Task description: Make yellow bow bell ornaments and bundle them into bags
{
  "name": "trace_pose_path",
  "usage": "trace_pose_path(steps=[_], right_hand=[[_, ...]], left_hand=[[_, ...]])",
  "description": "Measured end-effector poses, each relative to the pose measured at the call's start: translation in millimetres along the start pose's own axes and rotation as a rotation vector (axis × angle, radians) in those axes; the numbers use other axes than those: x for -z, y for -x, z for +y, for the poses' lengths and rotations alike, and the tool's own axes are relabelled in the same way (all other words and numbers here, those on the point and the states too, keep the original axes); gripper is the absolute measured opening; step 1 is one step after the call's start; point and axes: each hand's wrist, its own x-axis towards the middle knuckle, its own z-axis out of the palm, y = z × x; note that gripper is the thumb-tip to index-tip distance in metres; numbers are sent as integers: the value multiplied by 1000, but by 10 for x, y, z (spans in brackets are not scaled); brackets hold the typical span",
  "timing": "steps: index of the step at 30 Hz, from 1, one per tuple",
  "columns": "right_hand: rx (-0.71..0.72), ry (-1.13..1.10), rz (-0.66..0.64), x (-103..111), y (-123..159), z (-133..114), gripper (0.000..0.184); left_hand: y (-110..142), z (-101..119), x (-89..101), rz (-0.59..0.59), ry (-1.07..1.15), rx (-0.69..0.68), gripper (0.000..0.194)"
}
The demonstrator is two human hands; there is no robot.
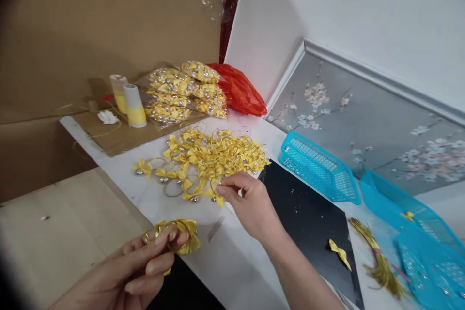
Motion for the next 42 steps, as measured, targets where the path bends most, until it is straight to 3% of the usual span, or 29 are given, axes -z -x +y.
trace_pose_path(steps=[4, 9, 12, 15, 18, 22, 26, 32, 36, 42], right_hand=[[58, -57, -49, 120, 218, -140, 9], [492, 373, 17, -22, 496, -347, 27], [597, 448, 10, -58, 547, -403, 32], [504, 330, -66, -4, 441, -344, 22], [243, 365, -4, 18, 202, -160, 8], [79, 475, 68, -79, -95, 116, 18], [63, 406, 84, -86, -148, 177, 16], [61, 209, 62, 103, 98, -114, 10], [186, 52, 28, 33, 331, -311, 14], [367, 126, -43, -143, 561, -417, 24]], left_hand=[[-3, -28, -104, 8, 34, -4, 17], [-21, -88, -130, -3, 83, 4, 11], [-24, -88, -109, -55, 96, 20, 12], [-14, -51, -104, -37, 80, 1, 8], [1, -11, -116, 8, 55, -7, 7], [1, -4, -109, -72, 112, 57, 9], [-14, -24, -63, -38, 98, 16, 8], [-39, -33, -85, 13, 52, 3, 8], [-33, -68, -140, 58, 49, -20, 12], [-20, -97, -95, 43, 82, -27, 12]])
